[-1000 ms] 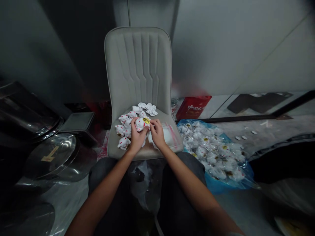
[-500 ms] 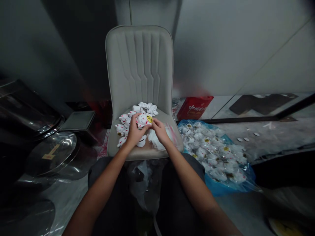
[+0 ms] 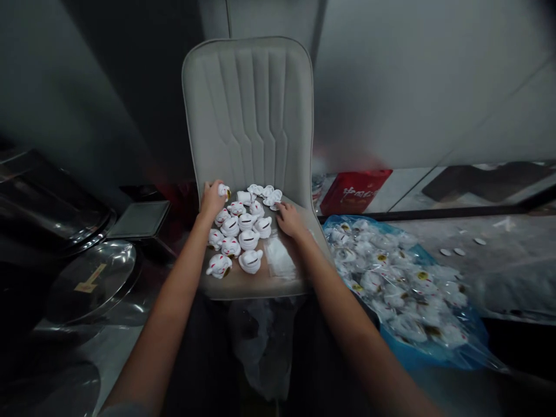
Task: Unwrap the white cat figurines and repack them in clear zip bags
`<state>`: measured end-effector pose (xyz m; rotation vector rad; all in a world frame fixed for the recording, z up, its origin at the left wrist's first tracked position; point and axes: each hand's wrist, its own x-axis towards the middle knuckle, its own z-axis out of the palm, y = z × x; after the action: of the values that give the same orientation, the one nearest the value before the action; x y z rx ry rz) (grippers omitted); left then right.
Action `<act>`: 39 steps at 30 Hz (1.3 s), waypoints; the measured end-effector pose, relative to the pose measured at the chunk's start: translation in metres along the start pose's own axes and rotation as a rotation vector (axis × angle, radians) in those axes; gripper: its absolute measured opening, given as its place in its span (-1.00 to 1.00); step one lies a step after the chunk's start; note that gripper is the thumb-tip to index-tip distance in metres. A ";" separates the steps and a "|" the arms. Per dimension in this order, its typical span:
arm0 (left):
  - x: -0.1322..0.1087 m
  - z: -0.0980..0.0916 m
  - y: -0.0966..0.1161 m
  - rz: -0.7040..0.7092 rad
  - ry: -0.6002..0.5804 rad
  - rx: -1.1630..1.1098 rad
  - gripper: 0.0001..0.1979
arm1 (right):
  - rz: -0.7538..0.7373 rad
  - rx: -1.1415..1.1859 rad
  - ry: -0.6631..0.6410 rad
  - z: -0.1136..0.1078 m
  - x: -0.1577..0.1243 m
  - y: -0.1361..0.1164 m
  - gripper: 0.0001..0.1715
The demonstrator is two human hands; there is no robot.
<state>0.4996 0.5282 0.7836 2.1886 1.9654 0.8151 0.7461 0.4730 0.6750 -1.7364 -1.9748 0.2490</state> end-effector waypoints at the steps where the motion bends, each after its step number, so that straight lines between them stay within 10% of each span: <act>1: 0.000 0.005 -0.002 -0.012 -0.035 0.033 -0.53 | -0.010 -0.064 -0.051 0.000 0.001 -0.003 -0.40; 6: 0.003 0.020 -0.011 -0.002 -0.241 0.129 -0.59 | -0.008 -0.168 -0.150 -0.009 0.003 -0.007 -0.50; 16: 0.003 0.036 0.008 0.150 -0.226 0.237 -0.57 | 0.118 -0.208 -0.094 -0.023 -0.005 -0.018 -0.53; 25: 0.012 0.045 0.015 0.158 -0.293 0.209 -0.63 | -0.087 -0.209 -0.191 -0.023 -0.003 -0.022 -0.57; 39: 0.014 0.025 0.037 0.129 0.110 -0.466 -0.69 | -0.044 -0.192 -0.183 -0.021 -0.005 -0.019 -0.57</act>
<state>0.5440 0.5423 0.7821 2.0340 1.4850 1.2847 0.7395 0.4606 0.7005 -1.8423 -2.2303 0.2157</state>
